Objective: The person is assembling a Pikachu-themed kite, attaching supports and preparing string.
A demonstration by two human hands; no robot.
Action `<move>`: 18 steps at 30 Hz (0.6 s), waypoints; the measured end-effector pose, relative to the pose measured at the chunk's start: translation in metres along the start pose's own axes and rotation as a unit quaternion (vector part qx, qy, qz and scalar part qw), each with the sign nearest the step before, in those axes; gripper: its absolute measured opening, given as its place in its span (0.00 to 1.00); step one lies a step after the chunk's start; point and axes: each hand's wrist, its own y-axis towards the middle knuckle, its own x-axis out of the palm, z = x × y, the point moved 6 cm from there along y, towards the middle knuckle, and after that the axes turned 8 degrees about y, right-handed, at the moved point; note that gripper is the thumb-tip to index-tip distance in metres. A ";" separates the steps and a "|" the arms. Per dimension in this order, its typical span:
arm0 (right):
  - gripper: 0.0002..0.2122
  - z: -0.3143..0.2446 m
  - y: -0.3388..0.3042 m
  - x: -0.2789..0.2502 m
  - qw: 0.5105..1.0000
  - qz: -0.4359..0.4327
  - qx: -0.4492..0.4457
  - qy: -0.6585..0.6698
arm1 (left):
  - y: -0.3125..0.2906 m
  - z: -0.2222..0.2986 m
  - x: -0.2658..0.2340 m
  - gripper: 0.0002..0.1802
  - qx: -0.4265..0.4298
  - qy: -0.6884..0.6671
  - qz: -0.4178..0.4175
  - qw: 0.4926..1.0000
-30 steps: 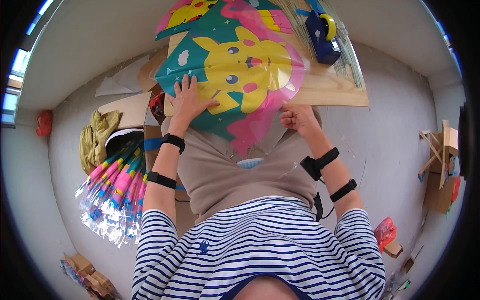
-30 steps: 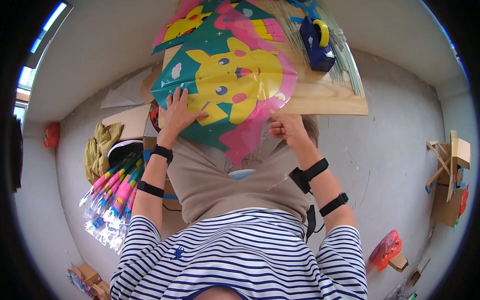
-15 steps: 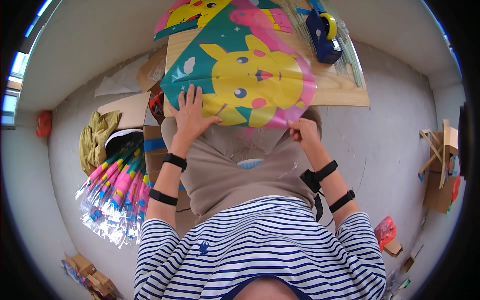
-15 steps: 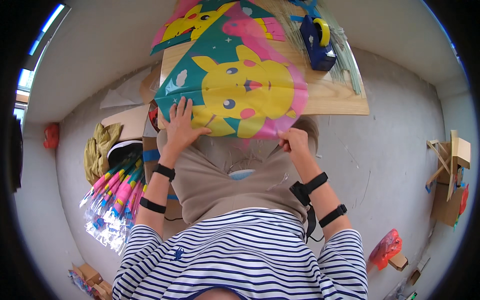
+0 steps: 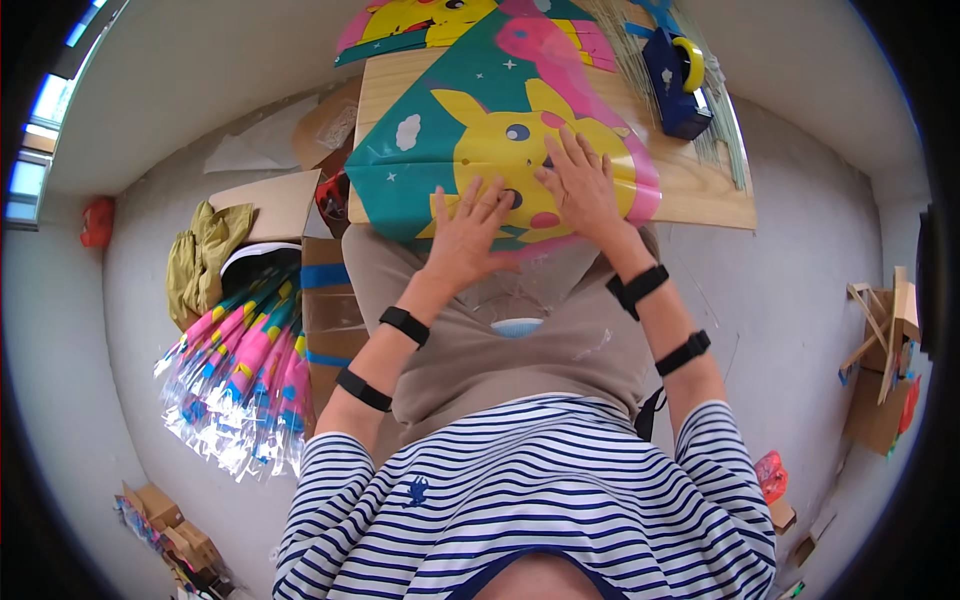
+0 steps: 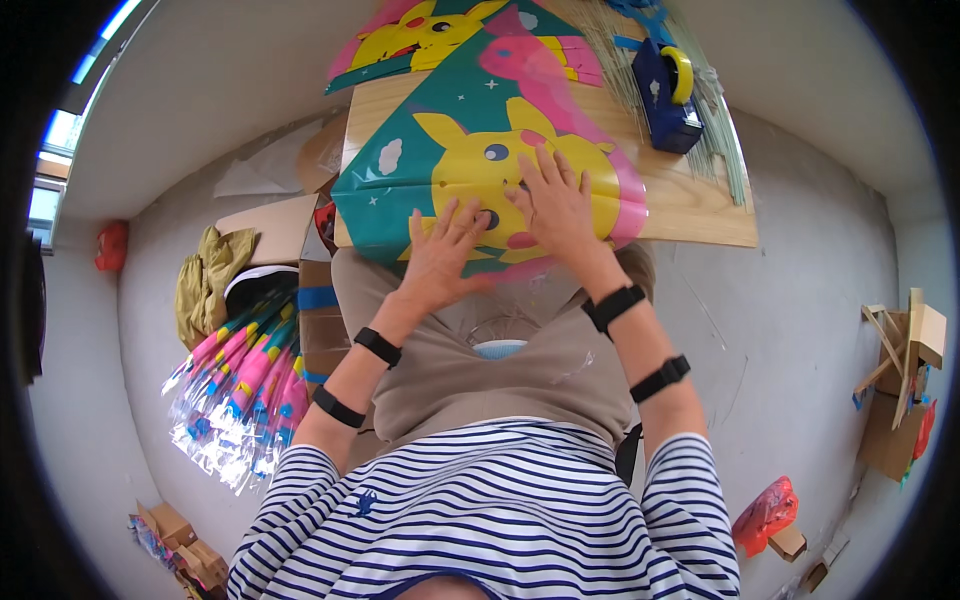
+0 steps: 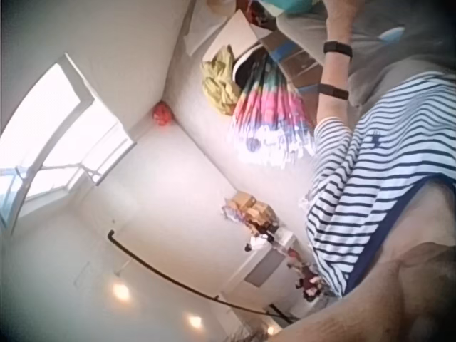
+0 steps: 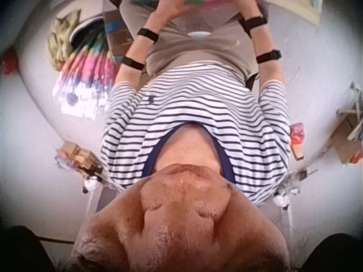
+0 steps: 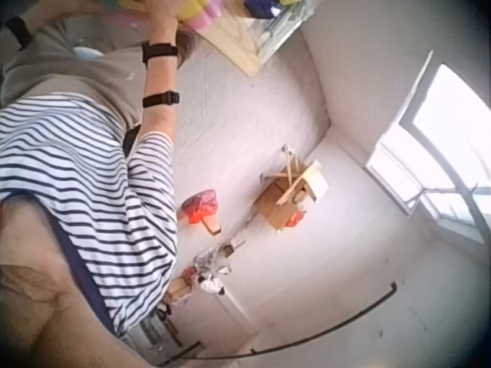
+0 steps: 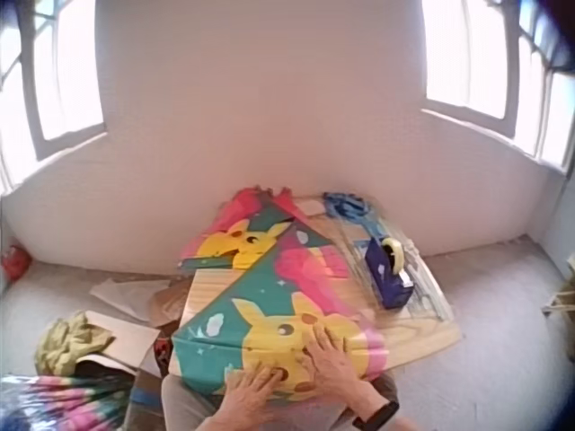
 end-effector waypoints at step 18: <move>0.31 -0.043 -0.013 0.031 0.993 -0.045 -0.108 -0.035 | 0.006 0.000 -0.003 0.34 -0.071 -0.056 0.075 0.993</move>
